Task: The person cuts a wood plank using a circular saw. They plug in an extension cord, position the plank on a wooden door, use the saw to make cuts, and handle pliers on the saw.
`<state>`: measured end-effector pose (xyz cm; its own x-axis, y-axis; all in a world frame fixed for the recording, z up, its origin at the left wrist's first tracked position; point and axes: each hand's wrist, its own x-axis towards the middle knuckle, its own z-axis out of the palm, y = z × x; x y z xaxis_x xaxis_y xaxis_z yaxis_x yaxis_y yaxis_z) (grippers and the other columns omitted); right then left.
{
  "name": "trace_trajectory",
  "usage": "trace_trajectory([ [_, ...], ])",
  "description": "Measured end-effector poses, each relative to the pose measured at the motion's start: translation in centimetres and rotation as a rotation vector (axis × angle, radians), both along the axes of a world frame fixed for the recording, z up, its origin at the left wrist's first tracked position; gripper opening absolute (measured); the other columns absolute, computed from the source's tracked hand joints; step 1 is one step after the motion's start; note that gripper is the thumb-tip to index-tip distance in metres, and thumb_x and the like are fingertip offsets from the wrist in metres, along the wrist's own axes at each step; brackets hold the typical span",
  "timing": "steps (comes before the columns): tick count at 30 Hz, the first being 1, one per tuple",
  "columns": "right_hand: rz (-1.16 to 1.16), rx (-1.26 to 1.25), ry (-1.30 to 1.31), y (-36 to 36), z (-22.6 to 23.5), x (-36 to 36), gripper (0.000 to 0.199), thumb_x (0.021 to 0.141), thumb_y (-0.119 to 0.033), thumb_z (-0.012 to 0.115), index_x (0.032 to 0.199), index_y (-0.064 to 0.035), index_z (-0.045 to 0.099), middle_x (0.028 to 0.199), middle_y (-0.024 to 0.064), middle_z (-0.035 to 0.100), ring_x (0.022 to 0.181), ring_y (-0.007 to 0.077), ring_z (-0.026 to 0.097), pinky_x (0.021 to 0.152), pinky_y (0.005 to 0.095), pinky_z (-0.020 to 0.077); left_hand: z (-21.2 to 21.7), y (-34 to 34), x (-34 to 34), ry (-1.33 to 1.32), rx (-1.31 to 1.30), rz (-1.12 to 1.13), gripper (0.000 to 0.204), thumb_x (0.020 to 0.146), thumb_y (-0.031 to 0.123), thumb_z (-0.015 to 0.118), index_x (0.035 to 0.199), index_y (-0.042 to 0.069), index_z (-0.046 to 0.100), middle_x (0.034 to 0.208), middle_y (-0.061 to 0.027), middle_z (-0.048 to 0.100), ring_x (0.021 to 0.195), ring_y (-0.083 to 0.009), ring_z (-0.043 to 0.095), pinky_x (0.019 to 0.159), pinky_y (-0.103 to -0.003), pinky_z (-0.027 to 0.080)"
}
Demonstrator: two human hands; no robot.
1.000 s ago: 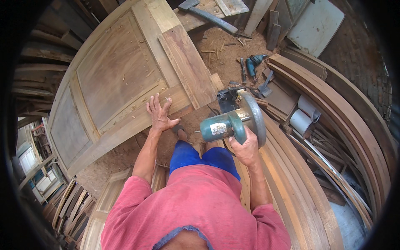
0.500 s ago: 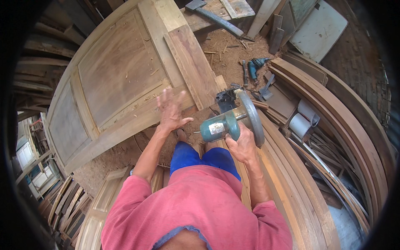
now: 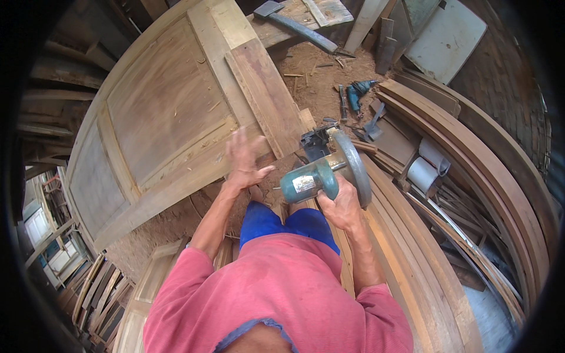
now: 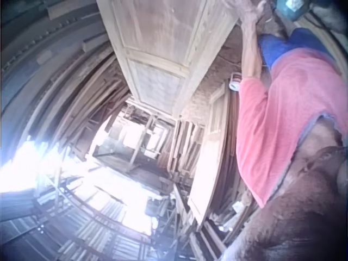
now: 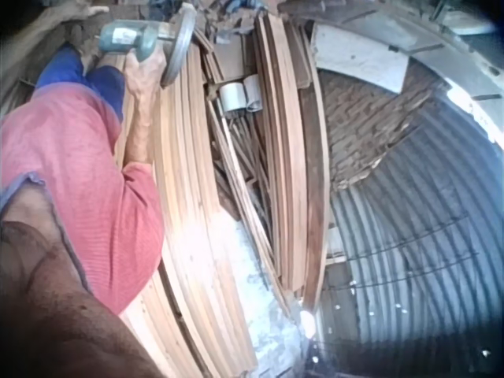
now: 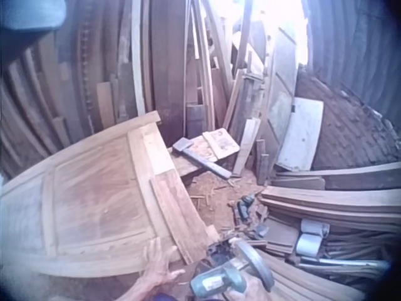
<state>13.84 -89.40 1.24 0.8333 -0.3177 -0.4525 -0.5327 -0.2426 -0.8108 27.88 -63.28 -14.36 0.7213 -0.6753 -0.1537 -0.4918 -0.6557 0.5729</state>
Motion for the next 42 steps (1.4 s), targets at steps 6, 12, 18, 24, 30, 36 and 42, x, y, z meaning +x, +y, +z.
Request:
trace_trajectory([
  [6,-0.003,0.008,-0.006,-0.2,-0.2,-0.1,0.027,0.082,-0.007,0.065,0.107,0.0036,0.067,0.085,0.0107,0.066,0.08,0.0196,0.062,0.08,0.0352,0.0518,0.7,5.5,0.2,0.075,0.484,0.15,0.124,0.06,0.057,0.094,0.164,0.031,0.03,0.173,-0.0256,0.003,0.158,-0.0513,-0.005,0.121,-0.074,0.001],
  [12,-0.019,0.067,0.029,-0.6,-0.5,-0.4,0.026,0.083,-0.006,0.067,0.108,0.0024,0.067,0.091,0.0078,0.066,0.083,0.0161,0.061,0.079,0.0337,0.0517,-0.1,6.2,0.4,-0.047,0.386,0.127,0.115,0.055,0.05,0.096,0.156,0.034,0.044,0.17,-0.023,0.013,0.157,-0.0502,0.004,0.12,-0.074,0.005],
  [18,-0.044,0.057,0.013,0.4,-0.5,-1.0,0.028,0.084,-0.009,0.069,0.108,0.0044,0.065,0.09,0.0122,0.067,0.085,0.0197,0.064,0.081,0.0371,0.0525,-0.4,6.2,0.1,-0.101,0.322,0.155,0.111,0.051,0.049,0.096,0.151,0.034,0.05,0.168,-0.0217,0.019,0.155,-0.0485,0.01,0.12,-0.073,0.007],
  [24,-0.091,0.21,0.089,1.6,-0.3,-0.1,0.024,0.084,-0.009,0.07,0.103,0.0037,0.063,0.089,0.0102,0.063,0.082,0.018,0.061,0.077,0.036,0.0514,-0.7,6.3,0.2,-0.098,0.315,0.161,0.11,0.051,0.047,0.096,0.15,0.035,0.051,0.168,-0.0215,0.019,0.156,-0.0481,0.009,0.119,-0.074,0.007],
  [30,0.017,0.125,-0.049,2.4,-2.2,0.2,0.023,0.083,-0.01,0.071,0.101,0.002,0.063,0.086,0.0086,0.061,0.078,0.0178,0.059,0.075,0.0351,0.0504,-0.4,6.3,0.1,-0.058,0.31,0.168,0.11,0.051,0.046,0.097,0.15,0.037,0.05,0.168,-0.0217,0.018,0.156,-0.0485,0.005,0.12,-0.074,0.004],
  [36,0.069,0.101,-0.077,2.8,-3.5,0.2,0.022,0.084,-0.011,0.07,0.1,0.0022,0.063,0.083,0.012,0.062,0.076,0.0221,0.06,0.075,0.0375,0.0507,-0.2,6.1,0.0,-0.065,0.328,0.2,0.11,0.05,0.046,0.098,0.149,0.039,0.051,0.168,-0.0247,0.017,0.156,-0.0496,0.006,0.12,-0.074,0.004],
  [42,0.064,0.153,-0.083,3.7,-4.0,0.2,0.017,0.083,-0.007,0.07,0.098,-0.0009,0.062,0.087,0.0038,0.059,0.081,0.0132,0.056,0.077,0.031,0.0494,-0.5,6.3,0.2,-0.052,0.277,0.188,0.11,0.049,0.046,0.097,0.148,0.04,0.051,0.166,-0.0264,0.018,0.155,-0.0505,0.008,0.12,-0.073,0.007],
])
